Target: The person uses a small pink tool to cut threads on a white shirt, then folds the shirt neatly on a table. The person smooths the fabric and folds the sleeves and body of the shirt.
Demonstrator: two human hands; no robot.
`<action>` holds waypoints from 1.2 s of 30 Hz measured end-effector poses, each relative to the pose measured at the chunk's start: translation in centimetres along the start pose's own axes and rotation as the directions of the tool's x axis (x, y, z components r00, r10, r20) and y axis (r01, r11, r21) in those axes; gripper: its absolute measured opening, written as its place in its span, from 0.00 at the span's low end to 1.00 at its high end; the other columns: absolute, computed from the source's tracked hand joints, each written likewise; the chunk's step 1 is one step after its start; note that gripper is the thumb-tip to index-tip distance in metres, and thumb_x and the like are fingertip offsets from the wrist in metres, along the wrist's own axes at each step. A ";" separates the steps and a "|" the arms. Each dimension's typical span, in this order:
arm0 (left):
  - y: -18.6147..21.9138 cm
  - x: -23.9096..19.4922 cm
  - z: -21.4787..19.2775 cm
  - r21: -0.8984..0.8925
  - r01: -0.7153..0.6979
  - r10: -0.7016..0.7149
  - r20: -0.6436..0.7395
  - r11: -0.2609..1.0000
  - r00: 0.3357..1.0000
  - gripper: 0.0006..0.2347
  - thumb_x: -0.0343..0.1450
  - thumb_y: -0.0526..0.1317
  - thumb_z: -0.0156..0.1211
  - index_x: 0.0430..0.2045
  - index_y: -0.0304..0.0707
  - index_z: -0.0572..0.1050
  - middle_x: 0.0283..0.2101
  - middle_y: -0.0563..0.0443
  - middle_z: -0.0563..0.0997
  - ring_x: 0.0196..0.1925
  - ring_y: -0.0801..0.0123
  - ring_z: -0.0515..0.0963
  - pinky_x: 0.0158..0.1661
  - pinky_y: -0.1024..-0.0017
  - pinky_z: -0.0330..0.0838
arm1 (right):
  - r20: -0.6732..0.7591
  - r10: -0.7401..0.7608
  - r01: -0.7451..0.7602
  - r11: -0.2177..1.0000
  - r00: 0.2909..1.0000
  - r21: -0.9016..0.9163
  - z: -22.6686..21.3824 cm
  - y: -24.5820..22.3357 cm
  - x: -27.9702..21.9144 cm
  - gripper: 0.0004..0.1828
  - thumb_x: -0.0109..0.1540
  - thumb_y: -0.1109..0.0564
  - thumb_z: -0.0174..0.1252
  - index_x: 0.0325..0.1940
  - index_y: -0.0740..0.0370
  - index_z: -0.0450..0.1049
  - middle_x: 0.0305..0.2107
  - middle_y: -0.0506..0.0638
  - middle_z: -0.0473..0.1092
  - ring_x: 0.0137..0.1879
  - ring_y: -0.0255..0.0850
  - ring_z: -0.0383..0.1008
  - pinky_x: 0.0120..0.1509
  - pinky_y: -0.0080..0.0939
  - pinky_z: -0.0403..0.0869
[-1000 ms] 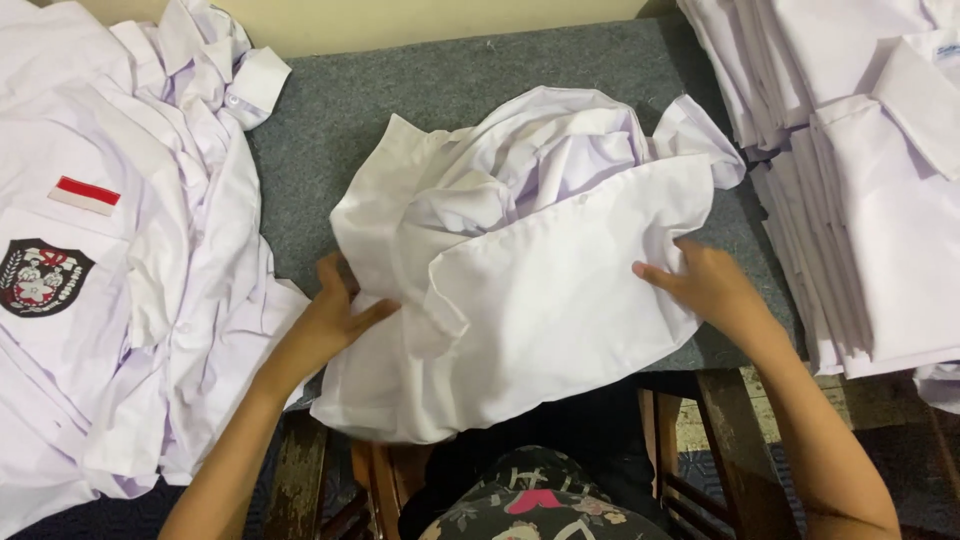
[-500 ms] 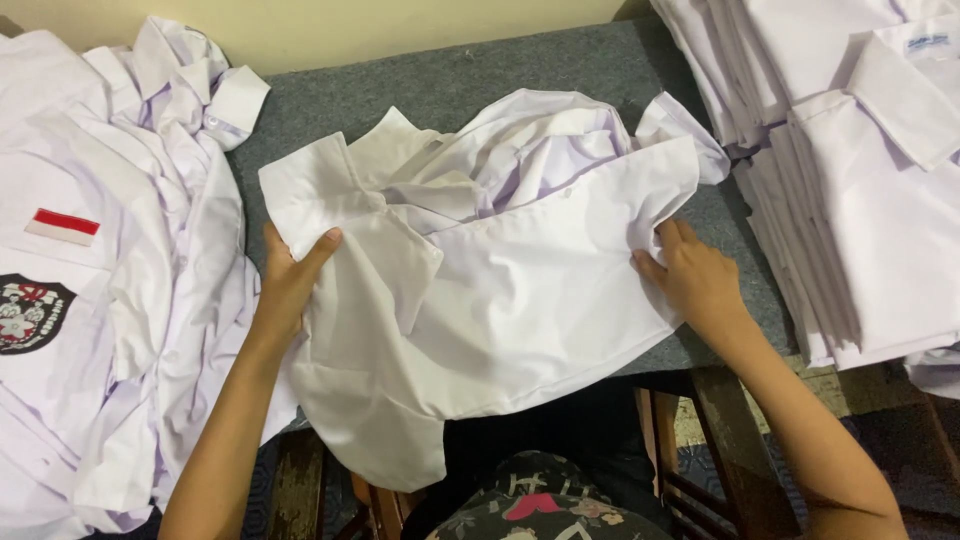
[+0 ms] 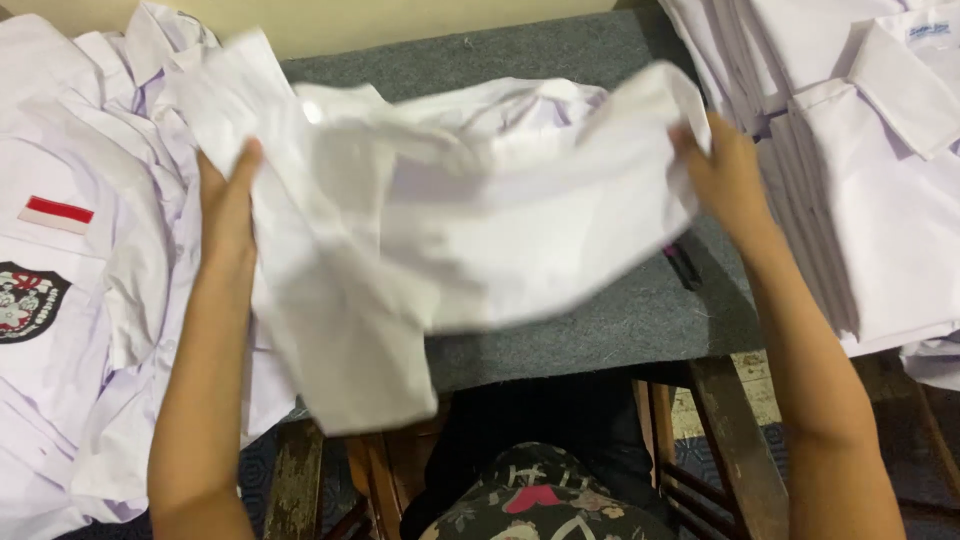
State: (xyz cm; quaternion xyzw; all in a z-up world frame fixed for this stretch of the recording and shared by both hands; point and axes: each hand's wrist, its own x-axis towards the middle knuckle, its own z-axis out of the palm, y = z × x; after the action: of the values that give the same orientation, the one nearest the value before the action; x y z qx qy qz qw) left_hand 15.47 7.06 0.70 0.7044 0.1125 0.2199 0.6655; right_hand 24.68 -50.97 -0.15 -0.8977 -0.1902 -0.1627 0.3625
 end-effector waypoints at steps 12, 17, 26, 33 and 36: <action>-2.4 16.3 -3.3 -0.410 -0.070 -0.020 -0.210 0.909 0.977 0.30 0.68 0.42 0.74 0.63 0.49 0.63 0.64 0.44 0.82 0.62 0.59 0.88 0.61 0.61 0.88 | -0.422 -0.035 0.180 0.934 0.906 0.309 3.8 3.7 14.8 0.28 0.75 0.41 0.53 0.64 0.70 0.68 0.57 0.64 0.70 0.64 0.51 0.68 0.65 0.51 0.68; -0.5 6.8 0.5 -0.314 0.191 -0.211 -0.032 0.930 0.977 0.28 0.69 0.50 0.63 0.64 0.49 0.64 0.65 0.50 0.79 0.64 0.66 0.82 0.63 0.67 0.80 | 0.126 0.270 -0.297 0.849 0.955 0.436 2.5 -0.1 8.5 0.28 0.68 0.52 0.52 0.70 0.65 0.61 0.61 0.55 0.69 0.64 0.47 0.71 0.65 0.49 0.72; 0.1 -3.3 -1.5 0.100 0.568 -0.573 0.044 0.817 0.818 0.24 0.71 0.54 0.57 0.60 0.48 0.70 0.55 0.62 0.80 0.51 0.83 0.79 0.45 0.82 0.75 | 0.148 0.415 -0.418 0.695 0.898 0.586 1.8 5.8 2.2 0.13 0.70 0.50 0.61 0.54 0.55 0.68 0.39 0.42 0.70 0.43 0.29 0.72 0.47 0.26 0.75; 1.9 -6.1 -3.7 -0.009 0.370 -0.370 -0.022 0.929 0.929 0.26 0.71 0.40 0.59 0.66 0.51 0.61 0.62 0.52 0.76 0.57 0.67 0.78 0.53 0.69 0.76 | -0.157 0.351 -0.173 0.744 0.923 0.645 -0.7 3.2 -1.1 0.11 0.76 0.50 0.58 0.54 0.51 0.63 0.40 0.39 0.70 0.38 0.27 0.66 0.38 0.28 0.67; 11.2 -10.4 -1.1 0.237 0.544 -0.544 -0.069 0.805 0.836 0.28 0.69 0.38 0.52 0.68 0.59 0.57 0.70 0.69 0.66 0.68 0.74 0.68 0.64 0.58 0.58 | -0.125 0.342 -0.201 0.769 0.932 0.607 -2.1 2.3 -3.5 0.10 0.76 0.50 0.56 0.53 0.52 0.62 0.39 0.39 0.66 0.40 0.27 0.63 0.41 0.28 0.65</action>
State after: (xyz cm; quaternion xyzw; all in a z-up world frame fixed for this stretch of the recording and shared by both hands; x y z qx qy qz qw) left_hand 4.35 2.32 10.11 0.7200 0.3350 0.0036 0.6077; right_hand 22.38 -54.80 -1.59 -0.7357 -0.0556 -0.1437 0.6595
